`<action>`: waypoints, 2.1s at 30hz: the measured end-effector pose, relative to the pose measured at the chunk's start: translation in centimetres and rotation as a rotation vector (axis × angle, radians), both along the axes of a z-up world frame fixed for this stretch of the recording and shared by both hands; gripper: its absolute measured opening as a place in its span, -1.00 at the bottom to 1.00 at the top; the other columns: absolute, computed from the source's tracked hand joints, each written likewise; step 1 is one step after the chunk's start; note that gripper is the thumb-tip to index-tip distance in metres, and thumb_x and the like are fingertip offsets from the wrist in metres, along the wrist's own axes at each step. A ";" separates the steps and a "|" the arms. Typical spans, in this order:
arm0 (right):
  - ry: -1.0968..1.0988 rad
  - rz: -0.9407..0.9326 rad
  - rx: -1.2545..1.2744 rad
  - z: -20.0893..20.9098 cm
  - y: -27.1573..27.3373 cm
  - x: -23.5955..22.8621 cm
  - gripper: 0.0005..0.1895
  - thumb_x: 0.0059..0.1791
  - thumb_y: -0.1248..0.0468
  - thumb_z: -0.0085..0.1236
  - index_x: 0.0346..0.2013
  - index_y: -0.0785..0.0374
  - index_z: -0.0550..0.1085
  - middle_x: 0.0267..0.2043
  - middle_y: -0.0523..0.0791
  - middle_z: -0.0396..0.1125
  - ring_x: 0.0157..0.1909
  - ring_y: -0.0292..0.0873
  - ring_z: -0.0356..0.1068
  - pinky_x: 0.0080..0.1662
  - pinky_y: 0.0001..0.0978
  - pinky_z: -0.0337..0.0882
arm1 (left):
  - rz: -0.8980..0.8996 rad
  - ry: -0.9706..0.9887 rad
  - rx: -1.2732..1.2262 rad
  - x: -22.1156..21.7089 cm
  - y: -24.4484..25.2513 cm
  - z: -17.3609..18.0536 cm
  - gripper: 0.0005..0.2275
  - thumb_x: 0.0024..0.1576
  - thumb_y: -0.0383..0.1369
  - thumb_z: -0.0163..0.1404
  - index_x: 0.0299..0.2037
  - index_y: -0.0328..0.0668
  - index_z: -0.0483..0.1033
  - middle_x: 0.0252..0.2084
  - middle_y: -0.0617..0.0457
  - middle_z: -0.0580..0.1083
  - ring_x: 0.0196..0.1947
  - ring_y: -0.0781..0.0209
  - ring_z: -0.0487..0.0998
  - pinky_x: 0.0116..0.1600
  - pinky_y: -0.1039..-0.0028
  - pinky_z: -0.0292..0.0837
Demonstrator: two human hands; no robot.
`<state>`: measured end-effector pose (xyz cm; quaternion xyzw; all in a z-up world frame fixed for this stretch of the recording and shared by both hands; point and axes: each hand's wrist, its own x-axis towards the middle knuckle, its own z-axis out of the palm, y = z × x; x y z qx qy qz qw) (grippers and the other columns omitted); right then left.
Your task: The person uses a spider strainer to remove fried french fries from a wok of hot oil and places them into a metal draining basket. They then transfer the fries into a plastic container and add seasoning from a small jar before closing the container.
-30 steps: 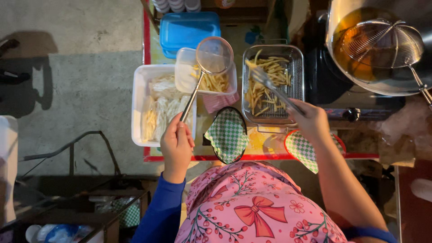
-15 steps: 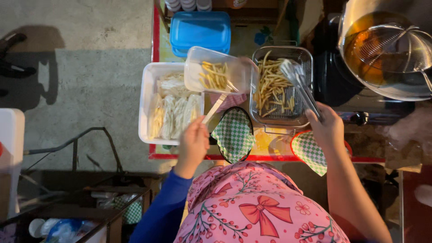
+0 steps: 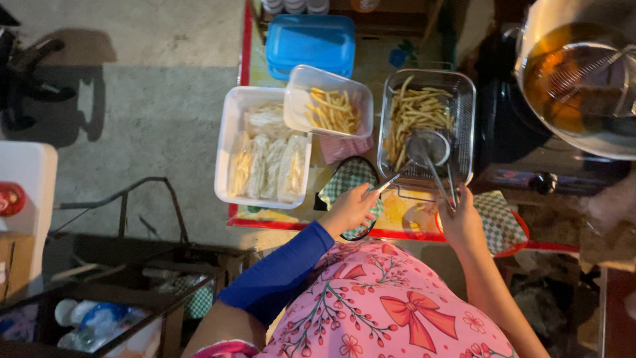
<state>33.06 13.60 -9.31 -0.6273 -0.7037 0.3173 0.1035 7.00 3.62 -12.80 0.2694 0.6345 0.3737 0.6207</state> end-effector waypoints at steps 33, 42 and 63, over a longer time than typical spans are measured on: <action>0.291 0.440 -0.027 10.7 6.4 -18.2 -0.63 0.01 0.20 0.22 0.06 0.30 0.54 -0.08 0.01 0.45 -0.08 -0.13 0.48 -0.02 -0.34 0.48 | 0.291 0.322 0.102 -25.5 9.1 0.4 -0.42 0.08 -0.02 0.16 0.13 -0.42 0.55 -0.27 -0.14 0.57 -0.44 0.19 0.52 -0.34 0.40 0.44; 0.545 -0.040 -0.145 8.9 5.4 -7.1 -0.63 0.12 0.30 0.14 0.21 0.38 0.48 -0.05 -0.02 0.46 -0.14 -0.24 0.43 -0.15 -0.46 0.42 | 0.549 -0.410 0.432 -24.2 1.7 -4.5 -0.59 0.24 -0.13 0.11 0.16 -0.24 0.42 0.06 -0.05 0.48 -0.06 0.17 0.57 -0.02 0.21 0.58; 0.844 -0.159 -0.053 13.0 5.8 2.9 -0.66 0.18 0.38 0.04 0.23 0.50 0.40 0.05 0.02 0.42 0.00 -0.18 0.45 0.00 -0.33 0.51 | 0.645 -0.694 0.407 -13.6 -0.4 3.2 -0.56 0.15 -0.11 0.04 0.15 -0.21 0.44 0.05 -0.02 0.55 -0.13 0.05 0.66 -0.01 0.17 0.61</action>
